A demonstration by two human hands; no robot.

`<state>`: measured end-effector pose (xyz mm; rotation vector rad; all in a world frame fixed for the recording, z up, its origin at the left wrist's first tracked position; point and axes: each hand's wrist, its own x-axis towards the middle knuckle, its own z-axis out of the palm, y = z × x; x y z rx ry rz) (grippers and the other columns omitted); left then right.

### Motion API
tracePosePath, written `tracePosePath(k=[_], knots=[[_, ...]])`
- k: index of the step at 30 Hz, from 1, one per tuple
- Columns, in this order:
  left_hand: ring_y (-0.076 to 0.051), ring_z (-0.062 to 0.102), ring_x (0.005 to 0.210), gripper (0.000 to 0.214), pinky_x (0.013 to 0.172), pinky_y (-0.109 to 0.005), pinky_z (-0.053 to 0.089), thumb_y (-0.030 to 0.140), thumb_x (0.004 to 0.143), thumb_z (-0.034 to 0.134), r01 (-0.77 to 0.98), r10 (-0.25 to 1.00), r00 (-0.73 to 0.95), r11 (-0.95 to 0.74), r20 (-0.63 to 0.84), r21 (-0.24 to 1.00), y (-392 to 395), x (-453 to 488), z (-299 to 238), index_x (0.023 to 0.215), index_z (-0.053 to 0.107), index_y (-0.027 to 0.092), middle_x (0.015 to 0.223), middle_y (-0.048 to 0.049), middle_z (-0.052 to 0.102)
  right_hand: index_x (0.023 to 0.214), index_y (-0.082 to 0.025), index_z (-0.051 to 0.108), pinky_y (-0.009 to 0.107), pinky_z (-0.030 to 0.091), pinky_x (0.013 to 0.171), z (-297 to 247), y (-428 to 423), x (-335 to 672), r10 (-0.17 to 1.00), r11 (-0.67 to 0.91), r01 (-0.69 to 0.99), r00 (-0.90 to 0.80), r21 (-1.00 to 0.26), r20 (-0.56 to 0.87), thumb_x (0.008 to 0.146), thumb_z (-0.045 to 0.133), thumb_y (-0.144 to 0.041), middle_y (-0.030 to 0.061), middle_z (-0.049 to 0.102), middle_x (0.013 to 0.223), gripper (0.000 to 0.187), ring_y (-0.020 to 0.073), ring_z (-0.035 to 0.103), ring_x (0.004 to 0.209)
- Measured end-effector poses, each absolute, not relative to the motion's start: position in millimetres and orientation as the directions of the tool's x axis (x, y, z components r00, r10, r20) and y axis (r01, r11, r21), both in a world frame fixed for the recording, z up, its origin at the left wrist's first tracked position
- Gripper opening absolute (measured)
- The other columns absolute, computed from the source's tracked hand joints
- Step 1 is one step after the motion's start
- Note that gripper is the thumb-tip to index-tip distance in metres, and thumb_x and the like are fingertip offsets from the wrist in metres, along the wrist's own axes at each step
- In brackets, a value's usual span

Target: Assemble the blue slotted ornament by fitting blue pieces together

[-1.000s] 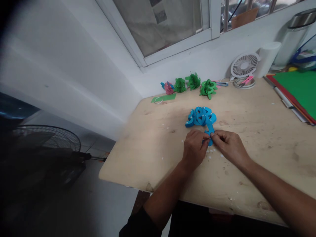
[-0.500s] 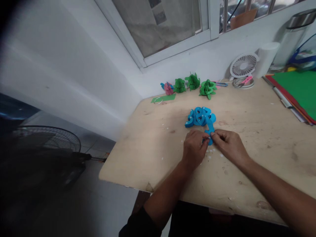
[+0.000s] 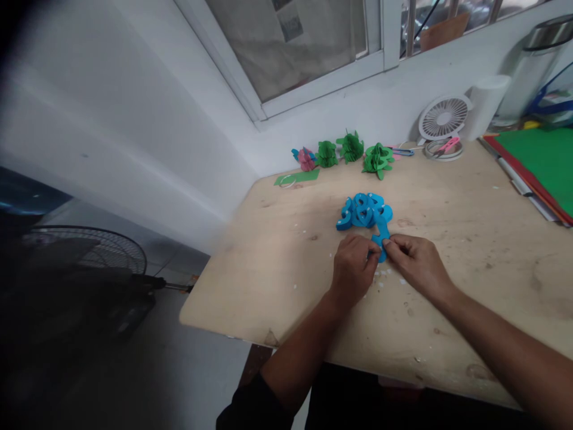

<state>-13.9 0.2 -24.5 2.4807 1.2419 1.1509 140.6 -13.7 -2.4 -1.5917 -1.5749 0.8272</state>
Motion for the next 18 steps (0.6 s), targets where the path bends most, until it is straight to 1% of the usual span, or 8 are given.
tracePosePath(k=[3, 6, 12, 18], knots=[[-0.021, 0.063, 0.086, 0.010, 0.080, -0.035, 0.049, 0.016, 0.092, 0.056, 0.613, 0.732, 0.347, -0.650, 0.586, 0.449, 0.5, -13.6, -25.7, 0.088, 0.065, 0.016, 0.081, -0.0045, 0.070, 0.056, -0.022, 0.050, 0.028, 0.035, 0.052, -3.0, -13.3, 141.8, 0.998, 0.026, 0.519, 0.042, -0.854, 0.056, 0.083, 0.049, -0.051, -0.0011, 0.042, 0.055, 0.040, 0.0154, 0.042, 0.054], [-0.022, 0.063, 0.089, 0.009, 0.081, -0.037, 0.050, 0.016, 0.091, 0.057, 0.609, 0.735, 0.353, -0.650, 0.579, 0.455, 0.9, -13.4, -26.4, 0.094, 0.066, 0.015, 0.084, -0.0055, 0.070, 0.056, -0.022, 0.051, 0.028, 0.035, 0.053, -3.6, -13.2, 142.8, 0.998, 0.019, 0.519, 0.044, -0.854, 0.049, 0.083, 0.049, -0.051, -0.0012, 0.042, 0.055, 0.040, 0.0154, 0.043, 0.054], [-0.022, 0.063, 0.090, 0.009, 0.081, -0.037, 0.049, 0.017, 0.092, 0.057, 0.621, 0.743, 0.367, -0.644, 0.560, 0.447, 0.3, -13.4, -25.0, 0.091, 0.066, 0.016, 0.084, -0.0053, 0.070, 0.054, -0.022, 0.046, 0.027, 0.032, 0.051, -1.4, -14.2, 140.5, 0.999, 0.013, 0.515, 0.031, -0.857, 0.034, 0.083, 0.048, -0.052, -0.0020, 0.037, 0.054, 0.042, 0.0143, 0.039, 0.053], [-0.021, 0.063, 0.086, 0.017, 0.080, -0.035, 0.048, 0.017, 0.093, 0.054, 0.636, 0.746, 0.382, -0.641, 0.546, 0.429, -0.1, -14.2, -24.2, 0.080, 0.064, 0.019, 0.081, -0.0043, 0.069, 0.053, -0.023, 0.043, 0.027, 0.030, 0.051, -3.4, -13.7, 140.0, 0.998, 0.007, 0.534, 0.049, -0.846, 0.039, 0.083, 0.049, -0.051, -0.0023, 0.036, 0.054, 0.041, 0.0142, 0.038, 0.053]])
